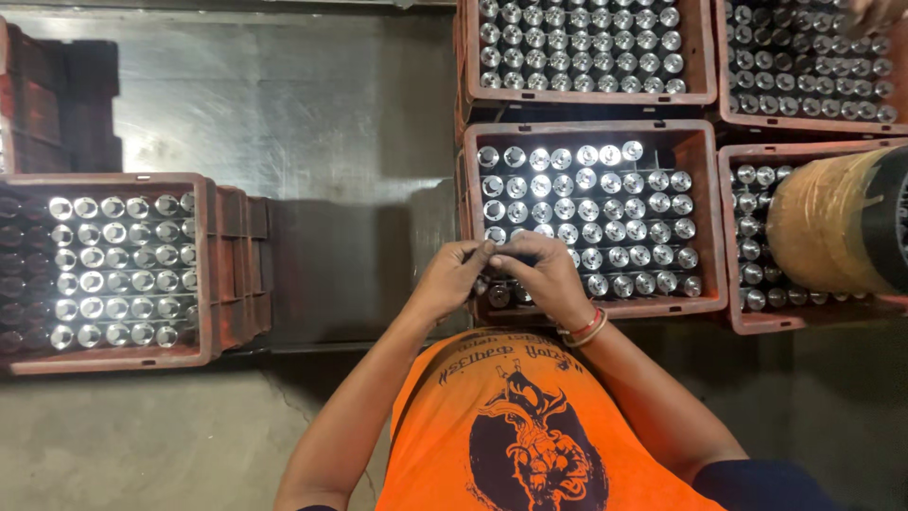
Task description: The person arranges small silver metal caps into a red plastic crate, placing them one by one into a grid pattern. The person occasionally picks up multiple caps and places them together, then continues filling the crate.
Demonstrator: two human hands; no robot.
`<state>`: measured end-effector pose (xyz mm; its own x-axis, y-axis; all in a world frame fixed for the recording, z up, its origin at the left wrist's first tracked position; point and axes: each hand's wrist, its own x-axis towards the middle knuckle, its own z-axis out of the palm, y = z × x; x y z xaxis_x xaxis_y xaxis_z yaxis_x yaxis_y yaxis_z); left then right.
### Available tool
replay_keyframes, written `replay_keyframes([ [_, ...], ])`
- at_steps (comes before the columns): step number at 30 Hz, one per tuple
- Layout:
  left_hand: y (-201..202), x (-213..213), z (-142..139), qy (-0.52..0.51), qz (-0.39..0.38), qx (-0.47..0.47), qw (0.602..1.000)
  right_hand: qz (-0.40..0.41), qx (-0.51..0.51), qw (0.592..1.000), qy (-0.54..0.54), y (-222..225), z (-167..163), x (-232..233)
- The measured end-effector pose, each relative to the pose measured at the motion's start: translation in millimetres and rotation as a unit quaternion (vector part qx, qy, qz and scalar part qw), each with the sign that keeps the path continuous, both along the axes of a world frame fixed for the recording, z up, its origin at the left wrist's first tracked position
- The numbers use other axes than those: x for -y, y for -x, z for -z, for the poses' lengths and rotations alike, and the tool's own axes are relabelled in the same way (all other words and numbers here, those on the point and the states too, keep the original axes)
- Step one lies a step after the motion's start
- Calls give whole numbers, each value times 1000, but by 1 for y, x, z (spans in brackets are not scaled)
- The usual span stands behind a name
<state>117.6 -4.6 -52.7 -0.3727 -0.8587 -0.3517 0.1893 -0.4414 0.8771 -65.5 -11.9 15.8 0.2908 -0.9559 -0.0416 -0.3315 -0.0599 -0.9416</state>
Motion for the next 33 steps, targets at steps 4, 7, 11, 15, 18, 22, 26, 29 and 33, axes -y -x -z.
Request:
replay_keyframes([
  [4, -4, 0, 0, 11, 21, -6, 1000, 2, -60, 993, 103, 2, -4, -5],
  [7, -14, -2, 5, -149, -25, -122, 981, -19, -185, 962, 201, 8, 1, -5],
  [11, -29, -8, 16, -219, -141, -217, 941, -121, -288, 893, 324, 14, 18, -5],
  [15, -40, -12, 27, -213, -173, -287, 918, -208, -312, 882, 287, 13, 28, -7],
  [18, -41, -15, 29, -197, -165, -309, 916, -235, -320, 884, 248, 13, 20, -16],
  [22, -30, -10, 25, -188, -159, -249, 937, -228, -377, 873, 207, 7, 0, -21],
  [26, -15, -5, 17, -167, -144, -255, 941, -67, -186, 972, 124, -7, -16, -14],
  [29, -4, -13, 13, -171, -132, -237, 947, -27, -79, 991, 107, -13, -25, -11],
  [33, 7, -15, 12, -128, -133, -194, 963, -65, -92, 980, 164, -16, -32, -7],
])
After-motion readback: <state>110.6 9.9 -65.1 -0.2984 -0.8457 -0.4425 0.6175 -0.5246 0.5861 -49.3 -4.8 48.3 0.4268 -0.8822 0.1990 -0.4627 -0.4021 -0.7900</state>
